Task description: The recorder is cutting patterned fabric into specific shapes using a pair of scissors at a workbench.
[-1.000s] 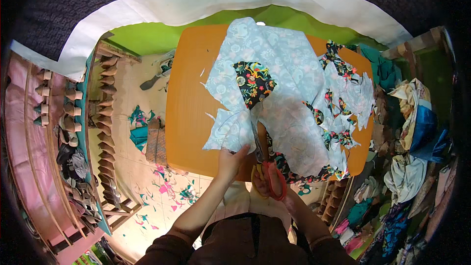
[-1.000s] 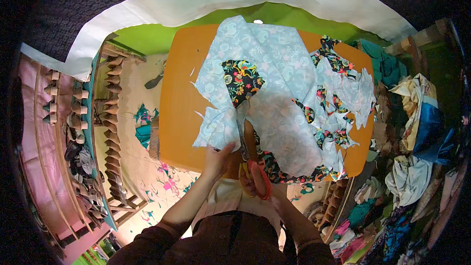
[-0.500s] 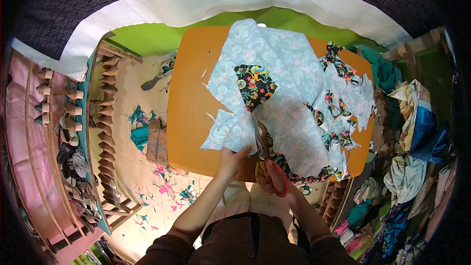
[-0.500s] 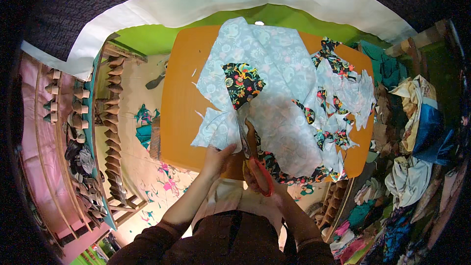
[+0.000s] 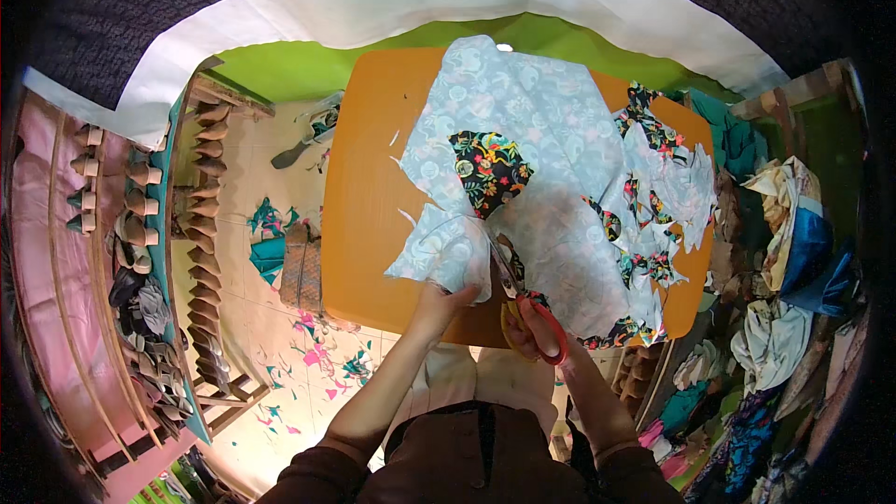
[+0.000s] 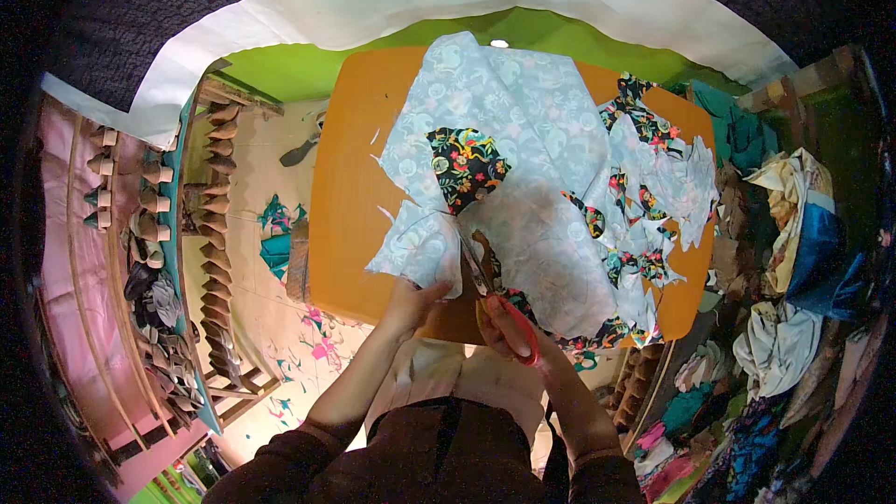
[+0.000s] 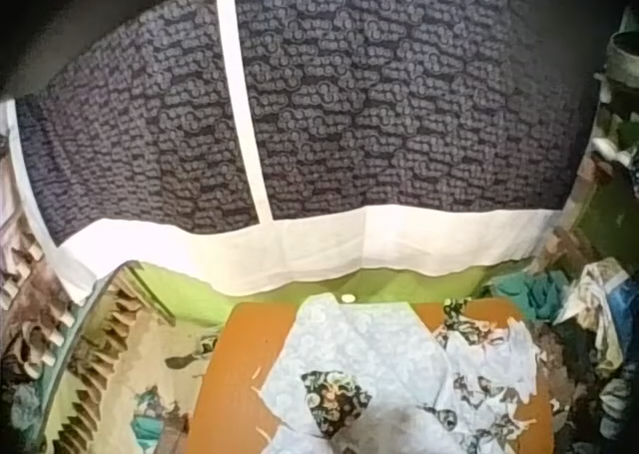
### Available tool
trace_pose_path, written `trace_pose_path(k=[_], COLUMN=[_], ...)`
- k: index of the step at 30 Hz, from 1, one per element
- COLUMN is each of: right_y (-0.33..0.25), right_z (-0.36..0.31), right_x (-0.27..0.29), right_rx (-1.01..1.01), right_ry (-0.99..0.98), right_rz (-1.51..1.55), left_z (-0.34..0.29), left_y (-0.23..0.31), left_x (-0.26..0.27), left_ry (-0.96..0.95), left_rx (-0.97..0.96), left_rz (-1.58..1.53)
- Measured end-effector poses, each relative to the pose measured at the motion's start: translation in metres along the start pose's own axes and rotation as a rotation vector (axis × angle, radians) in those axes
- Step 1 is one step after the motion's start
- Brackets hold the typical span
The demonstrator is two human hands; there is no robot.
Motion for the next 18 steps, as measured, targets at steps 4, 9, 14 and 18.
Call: trace_pose_path(k=[4,9,14,18], right_y=[-0.007,-0.007,0.001,-0.008], right_z=[-0.005,-0.003,0.0,-0.004], right_x=[0.003,0.002,0.004,0.005], right_rx=[0.075,0.065,-0.057,-0.054], right_ry=[0.043,-0.066,-0.119,0.04], right_rz=[-0.043,0.05,0.096,-0.159], left_z=[-0.004,-0.006,-0.01,-0.01], left_y=[0.005,0.01,0.008,-0.005], left_x=[0.005,0.003,0.003,0.015], left_ry=[0.0,-0.095,-0.076,-0.059], left_rx=[0.109,-0.096,0.022,0.072], left_rz=[0.188,0.198,0.177,0.2])
Point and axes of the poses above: each hand's wrist, its own z-axis towards the middle knuckle, its own x-axis out of the back of the hand, y = z × x, the point moved 8 cm from there along z, towards the middle knuckle, and after that the axes turned 7 degrees about -z, right-handed, at the moved point
